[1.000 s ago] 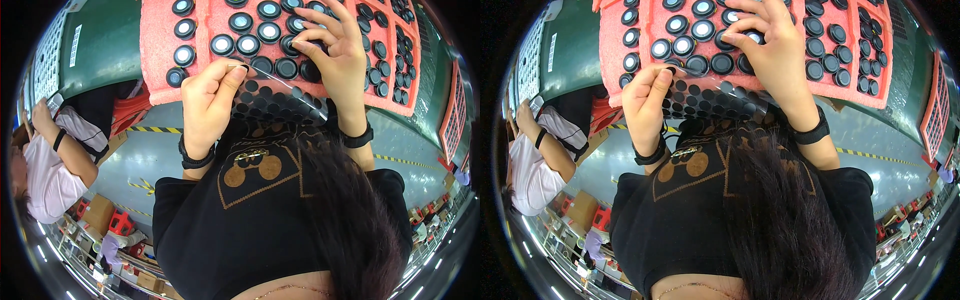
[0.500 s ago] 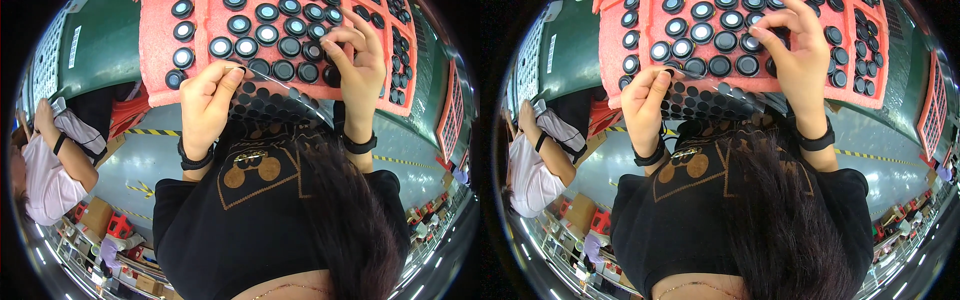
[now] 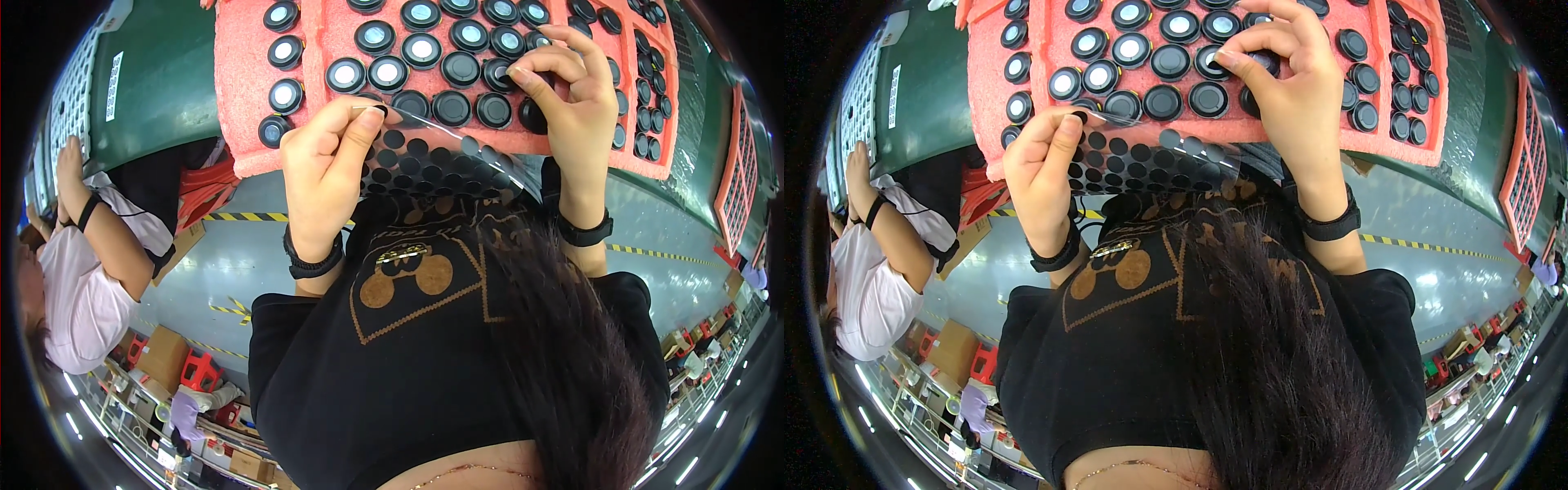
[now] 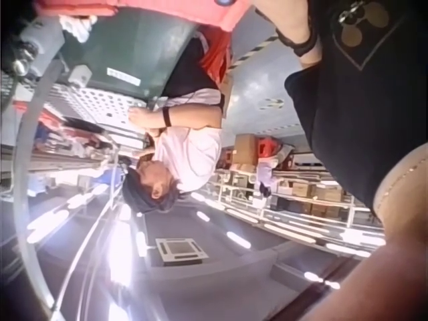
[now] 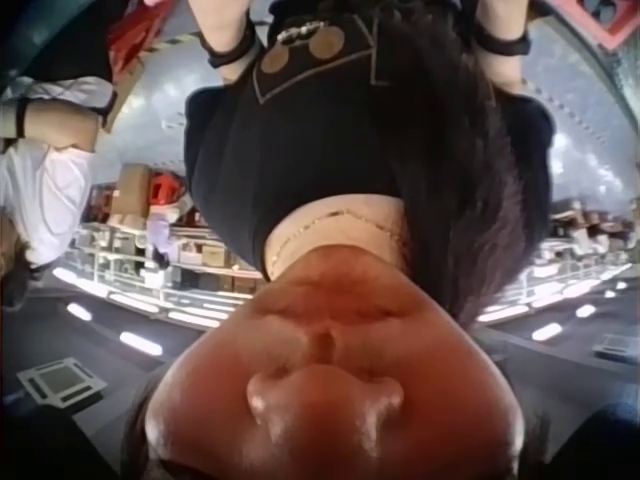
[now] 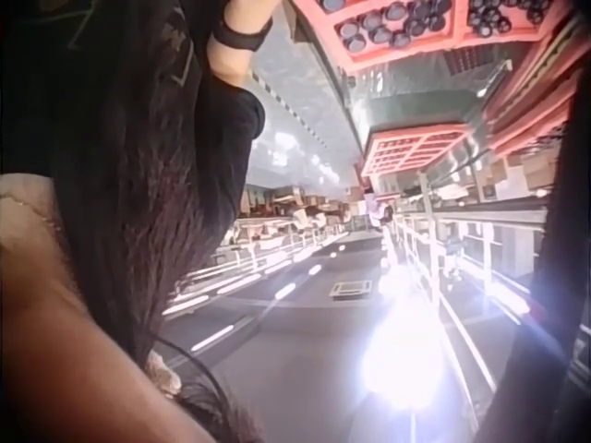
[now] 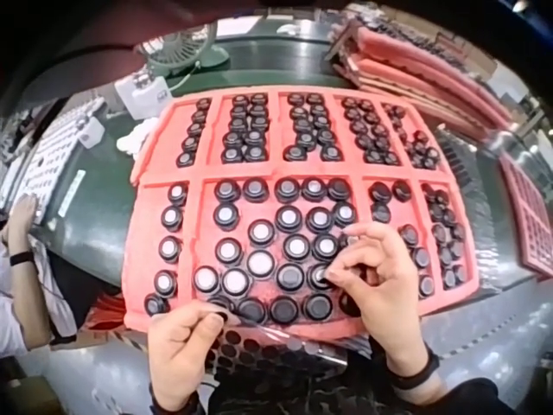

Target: The person wipes the top of several sensors with a cloth and liquid from a bottle, then peels small black circular stickers from a sheet and applies them to the sensors.

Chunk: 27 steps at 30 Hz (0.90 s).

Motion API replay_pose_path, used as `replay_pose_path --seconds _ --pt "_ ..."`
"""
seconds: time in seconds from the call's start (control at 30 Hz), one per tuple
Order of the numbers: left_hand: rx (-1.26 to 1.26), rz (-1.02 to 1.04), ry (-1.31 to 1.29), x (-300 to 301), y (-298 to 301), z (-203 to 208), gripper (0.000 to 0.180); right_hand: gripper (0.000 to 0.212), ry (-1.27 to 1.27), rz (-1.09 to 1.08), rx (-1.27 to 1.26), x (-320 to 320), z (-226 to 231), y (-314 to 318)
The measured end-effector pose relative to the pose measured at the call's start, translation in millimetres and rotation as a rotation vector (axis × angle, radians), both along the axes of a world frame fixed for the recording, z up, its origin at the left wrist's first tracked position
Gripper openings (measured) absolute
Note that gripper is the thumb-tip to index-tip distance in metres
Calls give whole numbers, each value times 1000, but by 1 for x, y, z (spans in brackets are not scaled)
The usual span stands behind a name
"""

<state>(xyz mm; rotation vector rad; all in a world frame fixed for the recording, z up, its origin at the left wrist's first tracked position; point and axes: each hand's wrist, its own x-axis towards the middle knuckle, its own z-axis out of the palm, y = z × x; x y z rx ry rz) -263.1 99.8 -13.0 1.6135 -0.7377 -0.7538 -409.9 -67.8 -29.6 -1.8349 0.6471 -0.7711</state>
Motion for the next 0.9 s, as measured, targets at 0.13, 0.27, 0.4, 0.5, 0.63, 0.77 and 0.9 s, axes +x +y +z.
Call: replay_pose_path --seconds 0.13,0.27,0.4,0.5,0.63,0.77,0.9 --pt "16 -1 7 1 1 -1 14 40 89 -33 -42 0 4 6" --pt "-2 -9 12 2 1 0 14 36 232 -69 -268 10 14 10" --pt "0 -8 21 2 1 0 14 26 176 -88 -497 4 13 1" --pt "1 7 20 0 1 -2 14 18 132 -99 -377 -17 8 -15" --pt "-9 -5 13 -1 0 0 14 10 124 -37 -153 -31 6 -23" --pt "-20 -3 40 -2 -1 0 14 7 238 -14 -247 -35 3 -23" --pt "-9 -15 42 -3 -1 0 14 6 245 -30 -267 -33 2 -23"
